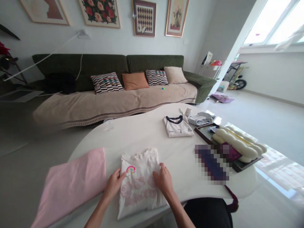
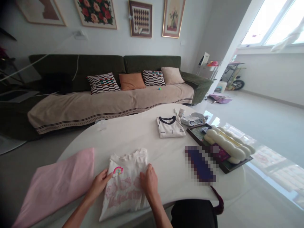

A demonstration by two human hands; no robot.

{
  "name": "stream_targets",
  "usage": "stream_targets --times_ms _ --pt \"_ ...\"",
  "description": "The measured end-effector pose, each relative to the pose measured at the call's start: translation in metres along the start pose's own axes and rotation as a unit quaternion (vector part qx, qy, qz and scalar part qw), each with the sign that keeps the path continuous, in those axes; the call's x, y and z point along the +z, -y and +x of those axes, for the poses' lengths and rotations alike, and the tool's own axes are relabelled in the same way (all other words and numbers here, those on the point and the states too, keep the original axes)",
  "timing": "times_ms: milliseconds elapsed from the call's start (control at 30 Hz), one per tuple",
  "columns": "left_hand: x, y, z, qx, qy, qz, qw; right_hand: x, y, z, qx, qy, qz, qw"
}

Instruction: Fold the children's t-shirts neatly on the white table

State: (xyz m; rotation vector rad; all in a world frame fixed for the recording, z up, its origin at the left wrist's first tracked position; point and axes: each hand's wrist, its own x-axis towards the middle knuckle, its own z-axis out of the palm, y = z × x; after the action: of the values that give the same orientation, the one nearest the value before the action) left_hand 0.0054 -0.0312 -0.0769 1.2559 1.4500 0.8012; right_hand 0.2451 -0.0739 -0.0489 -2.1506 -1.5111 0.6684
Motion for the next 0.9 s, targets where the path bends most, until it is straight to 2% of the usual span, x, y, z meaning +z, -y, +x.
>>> stream_targets --times_ms 67,133,300,467,600,667,733,800,900 --pt "-0.003 -0.009 -0.012 -0.026 0.066 -0.017 0.997 -0.002 0.000 0.003 0.020 0.018 0.016 1.000" --pt "-0.004 -0.023 -0.021 -0.053 0.106 -0.039 0.992 -0.004 0.001 0.010 0.033 0.032 0.028 0.999" --pt "-0.006 -0.056 -0.032 -0.110 0.124 -0.089 0.982 -0.012 0.007 0.024 0.022 0.059 0.082 0.995" --pt "0.008 -0.058 -0.036 -0.188 0.157 -0.217 0.945 -0.016 0.008 0.020 0.027 0.085 0.188 0.978" --pt "0.030 -0.063 -0.031 -0.201 0.184 -0.285 0.919 -0.027 0.001 0.026 0.017 0.163 0.320 0.933" --pt "0.044 -0.075 -0.019 -0.198 0.193 -0.285 0.918 -0.043 -0.007 0.039 0.007 0.181 0.383 0.906" --pt "0.063 -0.094 0.001 -0.170 0.206 -0.284 0.921 -0.066 -0.018 0.060 -0.006 0.162 0.423 0.892" --pt "0.089 -0.118 0.031 -0.107 0.227 -0.297 0.921 -0.094 -0.033 0.089 -0.018 0.120 0.430 0.895" --pt "0.139 -0.156 0.086 -0.008 0.269 -0.316 0.910 -0.135 -0.060 0.144 -0.024 0.049 0.401 0.915"
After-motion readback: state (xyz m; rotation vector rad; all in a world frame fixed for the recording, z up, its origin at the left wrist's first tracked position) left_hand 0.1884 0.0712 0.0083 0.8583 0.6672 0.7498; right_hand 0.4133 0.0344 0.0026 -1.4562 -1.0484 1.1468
